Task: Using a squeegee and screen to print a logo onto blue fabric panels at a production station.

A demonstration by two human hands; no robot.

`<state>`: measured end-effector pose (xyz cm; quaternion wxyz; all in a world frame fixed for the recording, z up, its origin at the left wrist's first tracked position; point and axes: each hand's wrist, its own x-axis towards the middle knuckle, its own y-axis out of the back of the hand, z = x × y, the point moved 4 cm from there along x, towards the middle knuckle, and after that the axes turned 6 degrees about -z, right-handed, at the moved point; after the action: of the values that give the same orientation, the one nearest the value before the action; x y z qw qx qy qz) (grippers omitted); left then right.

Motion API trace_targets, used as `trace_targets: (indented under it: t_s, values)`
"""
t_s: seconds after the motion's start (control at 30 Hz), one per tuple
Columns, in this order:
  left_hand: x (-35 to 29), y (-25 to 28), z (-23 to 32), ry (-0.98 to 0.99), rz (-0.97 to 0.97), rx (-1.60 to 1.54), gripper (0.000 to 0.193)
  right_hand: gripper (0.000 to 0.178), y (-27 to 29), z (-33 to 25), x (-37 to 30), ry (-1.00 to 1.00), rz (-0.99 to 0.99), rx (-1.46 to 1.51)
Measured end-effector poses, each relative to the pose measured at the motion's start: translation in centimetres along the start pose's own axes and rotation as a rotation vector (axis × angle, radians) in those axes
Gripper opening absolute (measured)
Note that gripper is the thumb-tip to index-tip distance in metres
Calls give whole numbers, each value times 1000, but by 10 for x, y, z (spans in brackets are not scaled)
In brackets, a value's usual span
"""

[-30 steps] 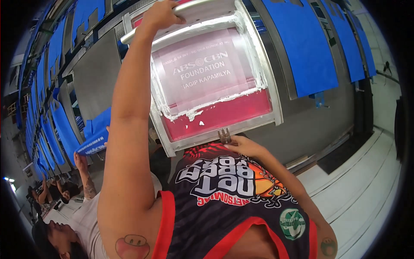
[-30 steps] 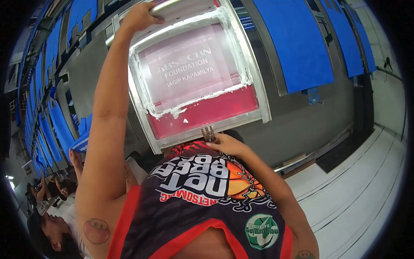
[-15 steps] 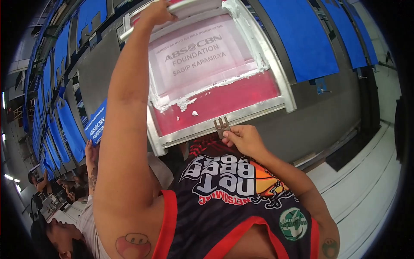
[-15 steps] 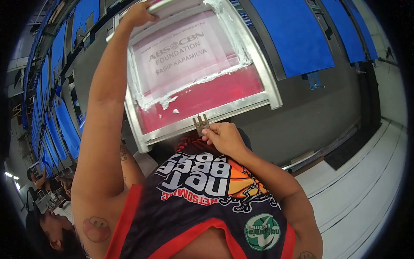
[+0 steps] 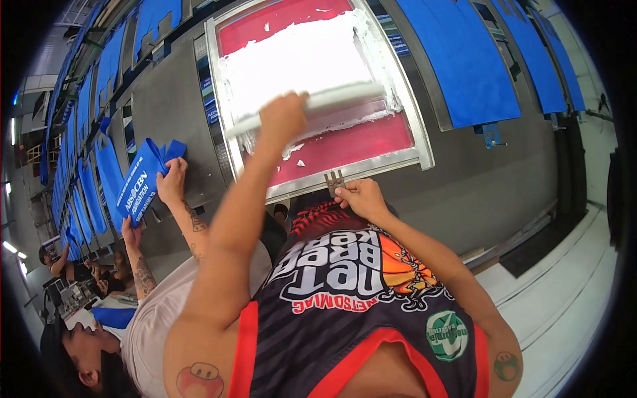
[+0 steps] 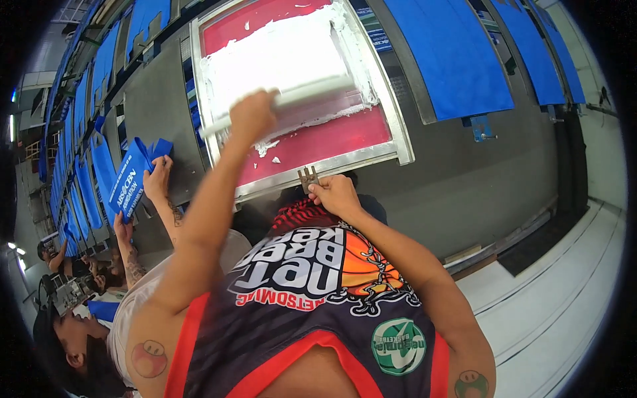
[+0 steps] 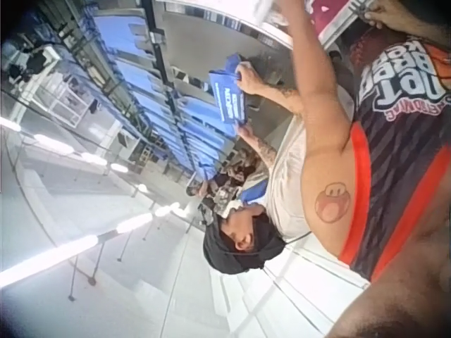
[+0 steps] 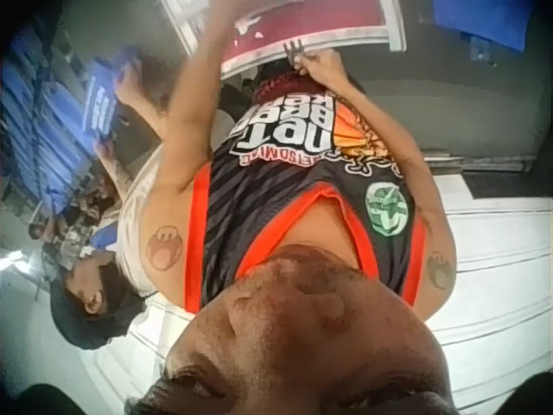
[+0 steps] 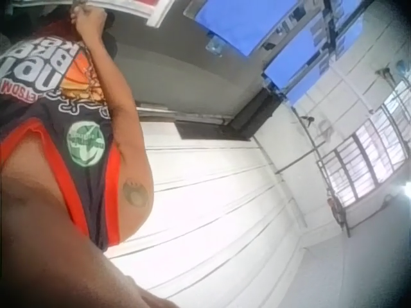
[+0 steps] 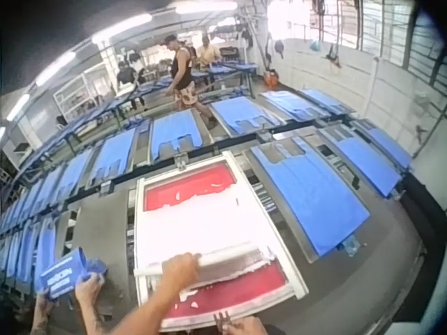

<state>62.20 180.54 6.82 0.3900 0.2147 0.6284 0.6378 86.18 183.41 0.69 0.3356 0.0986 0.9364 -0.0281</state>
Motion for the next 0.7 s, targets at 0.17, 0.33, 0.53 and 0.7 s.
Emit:
trace_targets:
  t_s: [0.17, 0.33, 0.53, 0.7]
  values:
    - [-50, -5, 35, -36, 42, -135, 29, 23, 5, 6, 4, -37, 5, -21]
    - [55, 57, -24, 50, -1, -93, 34, 24, 5, 3, 0, -21, -17, -58]
    - [104, -28, -55, -137, 497, 35, 18, 27, 0, 17, 10, -50, -86, -69]
    - [24, 3, -3, -135, 210, -96, 29, 45, 12, 21, 19, -51, -220, -287]
